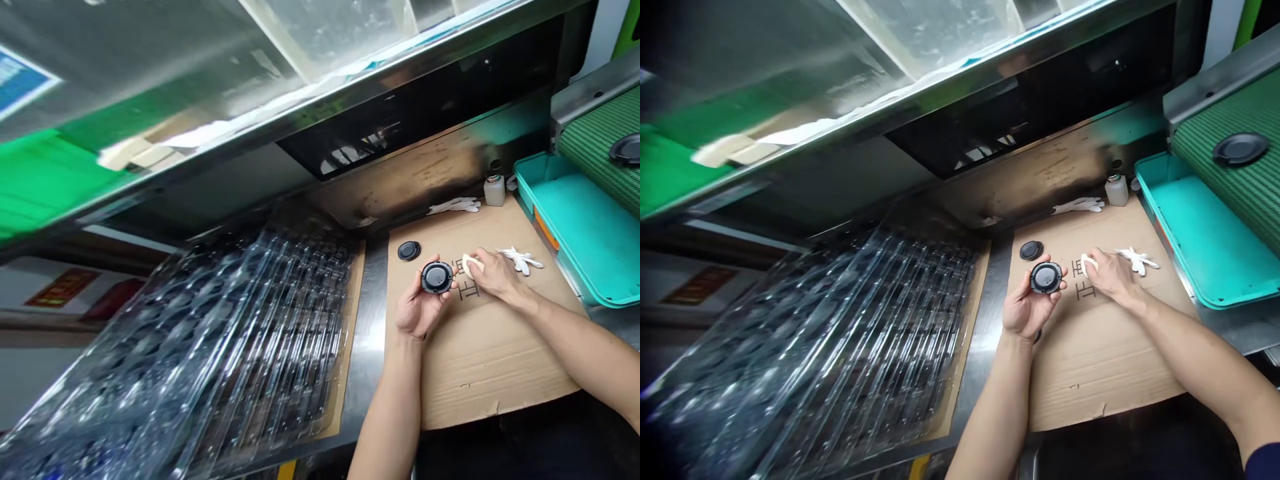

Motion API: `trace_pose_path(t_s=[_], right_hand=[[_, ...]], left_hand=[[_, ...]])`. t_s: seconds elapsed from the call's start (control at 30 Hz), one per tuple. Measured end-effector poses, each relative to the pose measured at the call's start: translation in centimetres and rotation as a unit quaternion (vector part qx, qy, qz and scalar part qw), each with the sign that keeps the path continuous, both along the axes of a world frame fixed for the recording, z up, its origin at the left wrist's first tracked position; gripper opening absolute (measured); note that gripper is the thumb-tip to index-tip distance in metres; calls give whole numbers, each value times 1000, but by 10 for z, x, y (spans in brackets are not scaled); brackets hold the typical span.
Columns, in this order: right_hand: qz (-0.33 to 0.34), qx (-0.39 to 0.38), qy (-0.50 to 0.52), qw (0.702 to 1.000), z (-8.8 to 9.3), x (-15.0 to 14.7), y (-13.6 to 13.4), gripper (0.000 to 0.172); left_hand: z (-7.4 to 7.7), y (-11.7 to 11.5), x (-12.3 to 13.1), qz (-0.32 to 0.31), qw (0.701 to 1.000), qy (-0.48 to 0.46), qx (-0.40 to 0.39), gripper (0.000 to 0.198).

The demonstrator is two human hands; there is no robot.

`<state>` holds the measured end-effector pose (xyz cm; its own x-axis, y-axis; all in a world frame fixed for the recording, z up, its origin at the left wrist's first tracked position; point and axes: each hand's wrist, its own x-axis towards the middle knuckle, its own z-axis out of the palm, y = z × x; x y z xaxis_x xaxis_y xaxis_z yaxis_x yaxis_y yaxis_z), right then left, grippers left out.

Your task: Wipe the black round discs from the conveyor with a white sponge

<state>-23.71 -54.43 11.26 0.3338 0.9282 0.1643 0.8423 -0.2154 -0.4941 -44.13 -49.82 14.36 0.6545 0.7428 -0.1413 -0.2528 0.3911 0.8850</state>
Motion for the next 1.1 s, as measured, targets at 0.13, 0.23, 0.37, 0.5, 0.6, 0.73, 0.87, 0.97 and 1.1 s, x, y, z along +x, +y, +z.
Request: trace_pose_path(t_s=[0.13,0.23,0.37,0.5,0.6,0.73,0.87,0.97,1.1], right_hand=[[4,14,-7,1000,-1,1,2,37],[-2,24,-17,1000,-1,2,4,37],[5,32,-15,999,0,2,5,37],[9,38,-8,999,1,2,6,36],[7,37,-5,999,2,2,6,36],[6,36,0,999,3,2,6,35],[8,43,0,999,2,2,6,36],[0,48,-3,999,0,3,6,36],[-8,44,-5,999,-1,2,7,34]], left_hand=[[0,-9,5,-15,993,-53,-105,59],[-4,-8,6,-23,990,-77,-118,57],[-6,-6,4,-29,988,-97,-119,56],[-5,-6,1,-33,987,-106,-119,55],[-6,-6,0,-31,987,-99,-123,56],[-10,-5,3,-38,986,-102,-125,57],[-6,-6,5,-28,991,-101,-87,57],[5,-11,-14,40,998,-53,9,63],[13,-24,-71,165,971,84,153,78]])
